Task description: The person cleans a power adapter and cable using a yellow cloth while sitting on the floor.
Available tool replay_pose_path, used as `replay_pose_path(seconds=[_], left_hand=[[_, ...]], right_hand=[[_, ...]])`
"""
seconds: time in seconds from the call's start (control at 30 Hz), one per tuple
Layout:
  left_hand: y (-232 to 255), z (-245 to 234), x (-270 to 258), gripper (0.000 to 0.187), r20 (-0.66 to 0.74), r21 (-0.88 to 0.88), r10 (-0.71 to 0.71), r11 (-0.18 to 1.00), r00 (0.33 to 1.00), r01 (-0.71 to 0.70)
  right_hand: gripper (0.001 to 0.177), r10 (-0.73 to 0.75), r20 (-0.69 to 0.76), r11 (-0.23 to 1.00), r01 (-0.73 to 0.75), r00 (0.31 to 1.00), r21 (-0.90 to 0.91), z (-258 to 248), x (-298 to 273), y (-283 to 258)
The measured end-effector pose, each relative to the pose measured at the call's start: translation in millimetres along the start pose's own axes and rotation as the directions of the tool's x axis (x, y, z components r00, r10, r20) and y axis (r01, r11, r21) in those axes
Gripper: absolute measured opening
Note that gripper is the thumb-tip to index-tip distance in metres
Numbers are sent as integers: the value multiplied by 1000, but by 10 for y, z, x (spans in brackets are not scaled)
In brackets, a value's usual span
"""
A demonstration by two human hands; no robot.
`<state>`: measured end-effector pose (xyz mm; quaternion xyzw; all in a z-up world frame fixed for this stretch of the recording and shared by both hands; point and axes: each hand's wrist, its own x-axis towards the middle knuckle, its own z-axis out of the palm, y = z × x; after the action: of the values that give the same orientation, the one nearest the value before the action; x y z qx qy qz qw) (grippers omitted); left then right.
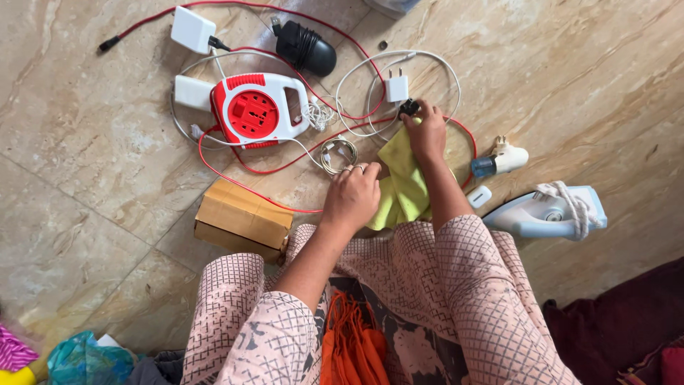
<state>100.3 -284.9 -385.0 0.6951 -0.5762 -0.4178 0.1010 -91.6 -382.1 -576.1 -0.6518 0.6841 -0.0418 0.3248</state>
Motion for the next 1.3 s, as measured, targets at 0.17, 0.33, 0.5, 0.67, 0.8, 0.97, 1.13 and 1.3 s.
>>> replay_pose_path(seconds=[0.17,0.33,0.5,0.67,0.8,0.97,1.13,1.3], left_hand=[[-3,-88,-100,21,-27,-48,-21,999,999,20],[280,-493,-190,29,29,-99,-232,967,972,234],[674,-808,-619,53,-257,-466,-300,871,918,154],[1253,-1128,-1544,51,-186,-786,-280,618,942,29],[1670,-1412,-2293,58,-188,-959,-72,227,979,-168],[2063,-1674,-3165,69,-317,-907,81,265,945,-327],[2162,-1651,-3737,67,-320,-916,158,199,934,-348],[2209,-1485,-4039,63,-334,-931,198,82,922,-355]], right_hand=[[49,79,99,978,-96,992,187,-169,-32,-44],[55,-101,199,967,49,975,248,-691,-146,-487],[57,-321,289,900,196,902,389,-1649,-651,-1265],[54,-317,385,896,140,867,421,-2887,-1821,-2028],[49,-515,231,757,311,826,575,-3646,-2697,-2409],[53,-449,264,772,222,854,595,-4175,-3531,-2663],[55,-517,252,703,238,818,670,-4355,-4130,-2623],[44,-550,319,526,23,772,850,-4511,-4651,-2503]])
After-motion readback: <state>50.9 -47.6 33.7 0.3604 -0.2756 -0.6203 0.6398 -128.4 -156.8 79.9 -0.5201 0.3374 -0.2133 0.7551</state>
